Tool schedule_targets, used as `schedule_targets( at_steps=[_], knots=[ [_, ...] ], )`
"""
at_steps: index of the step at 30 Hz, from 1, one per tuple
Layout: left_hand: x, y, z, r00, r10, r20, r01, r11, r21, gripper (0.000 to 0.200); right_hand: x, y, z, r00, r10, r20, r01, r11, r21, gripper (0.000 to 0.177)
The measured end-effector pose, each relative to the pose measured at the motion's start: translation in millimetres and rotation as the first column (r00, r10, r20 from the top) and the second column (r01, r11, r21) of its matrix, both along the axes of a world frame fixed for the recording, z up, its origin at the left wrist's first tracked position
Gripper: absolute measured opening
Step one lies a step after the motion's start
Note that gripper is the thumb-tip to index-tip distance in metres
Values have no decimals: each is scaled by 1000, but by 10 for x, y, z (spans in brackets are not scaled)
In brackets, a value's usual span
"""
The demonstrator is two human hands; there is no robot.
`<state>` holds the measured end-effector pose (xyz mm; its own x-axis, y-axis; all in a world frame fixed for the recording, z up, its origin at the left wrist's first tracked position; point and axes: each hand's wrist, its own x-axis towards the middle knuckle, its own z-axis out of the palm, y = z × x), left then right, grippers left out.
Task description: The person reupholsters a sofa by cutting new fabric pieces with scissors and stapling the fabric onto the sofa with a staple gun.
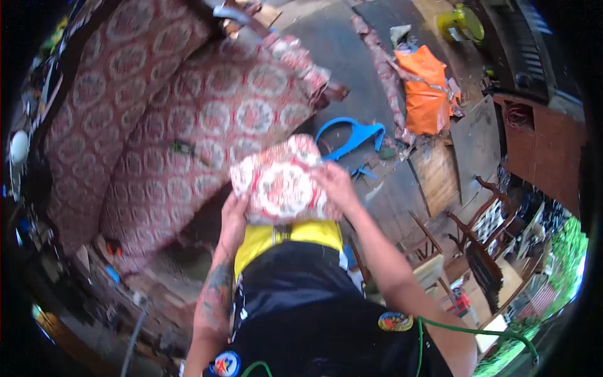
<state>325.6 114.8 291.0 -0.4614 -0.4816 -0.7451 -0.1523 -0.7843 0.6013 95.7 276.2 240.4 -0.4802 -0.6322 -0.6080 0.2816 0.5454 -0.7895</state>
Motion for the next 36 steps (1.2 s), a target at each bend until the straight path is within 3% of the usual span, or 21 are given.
schedule_targets(
  at_steps=[1,3,9,11,16,21,29,36],
  knots=[
    [51,17,38,1000,18,-21,-18,1000,-11,34,29,54,-141,998,64,-15,-64,998,27,22],
    [43,23,131,993,101,-67,-102,995,-18,34,-66,-269,331,989,1,148,22,988,-154,23],
    [162,-17,256,966,217,-136,-232,967,-105,35,-123,-603,453,974,125,188,-79,969,-234,21],
    [218,-8,331,941,286,-179,-300,952,-59,35,-74,-691,543,944,79,321,13,962,-274,22],
    [322,12,508,887,399,-232,-422,904,-60,35,55,-833,703,929,118,351,-6,953,-304,24],
    [427,64,522,947,261,-186,-294,940,-176,44,121,-846,725,912,118,393,3,956,-294,26],
    [497,98,435,937,311,-157,-339,918,-206,46,162,-853,686,932,168,321,-74,956,-283,23],
    [906,46,318,945,301,-129,-324,918,-231,46,473,-963,650,909,204,364,-84,944,-320,24]
  ],
)
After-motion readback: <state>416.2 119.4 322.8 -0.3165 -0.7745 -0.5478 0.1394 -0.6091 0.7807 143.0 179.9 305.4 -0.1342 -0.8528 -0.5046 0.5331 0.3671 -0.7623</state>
